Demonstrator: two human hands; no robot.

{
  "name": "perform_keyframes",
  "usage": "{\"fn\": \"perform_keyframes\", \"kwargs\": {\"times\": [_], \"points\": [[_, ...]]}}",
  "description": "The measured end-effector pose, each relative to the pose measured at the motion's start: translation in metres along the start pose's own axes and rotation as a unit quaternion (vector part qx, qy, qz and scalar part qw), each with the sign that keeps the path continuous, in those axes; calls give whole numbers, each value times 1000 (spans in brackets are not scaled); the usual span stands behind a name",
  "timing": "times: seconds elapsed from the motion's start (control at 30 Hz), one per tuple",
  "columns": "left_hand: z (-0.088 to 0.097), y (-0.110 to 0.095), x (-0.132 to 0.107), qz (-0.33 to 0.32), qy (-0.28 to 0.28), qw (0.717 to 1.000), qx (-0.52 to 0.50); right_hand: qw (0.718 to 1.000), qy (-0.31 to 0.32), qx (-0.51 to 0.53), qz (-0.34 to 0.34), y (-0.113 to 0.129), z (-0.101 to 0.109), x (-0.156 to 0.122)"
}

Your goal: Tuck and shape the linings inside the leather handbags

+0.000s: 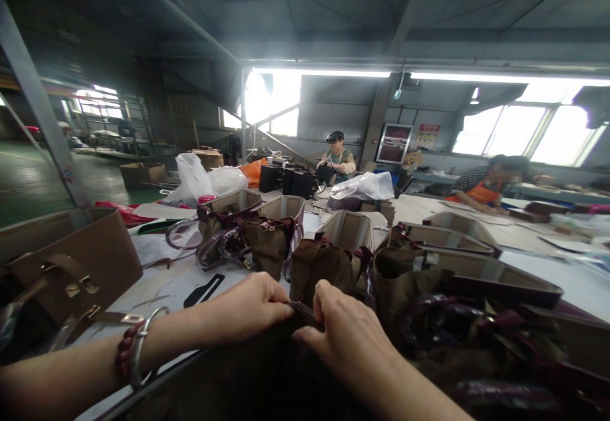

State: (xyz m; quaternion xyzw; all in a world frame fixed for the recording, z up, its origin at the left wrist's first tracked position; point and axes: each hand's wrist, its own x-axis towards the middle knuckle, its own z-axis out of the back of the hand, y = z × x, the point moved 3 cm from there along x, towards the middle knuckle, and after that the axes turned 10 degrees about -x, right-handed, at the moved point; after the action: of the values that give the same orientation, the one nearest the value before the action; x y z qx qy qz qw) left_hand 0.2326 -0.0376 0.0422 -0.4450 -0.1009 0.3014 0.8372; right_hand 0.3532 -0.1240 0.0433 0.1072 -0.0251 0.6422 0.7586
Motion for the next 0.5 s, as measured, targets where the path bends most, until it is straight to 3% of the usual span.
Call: {"fn": "perform_keyframes", "kwargs": {"times": [0.33, 0.5], "points": [[-2, -5, 2, -13, 0, 1000, 5, 974, 148, 169, 25, -11, -8, -3], [-3, -2, 4, 0, 11, 1000, 10, 967, 163, 195, 20, -15, -12, 0]]}}
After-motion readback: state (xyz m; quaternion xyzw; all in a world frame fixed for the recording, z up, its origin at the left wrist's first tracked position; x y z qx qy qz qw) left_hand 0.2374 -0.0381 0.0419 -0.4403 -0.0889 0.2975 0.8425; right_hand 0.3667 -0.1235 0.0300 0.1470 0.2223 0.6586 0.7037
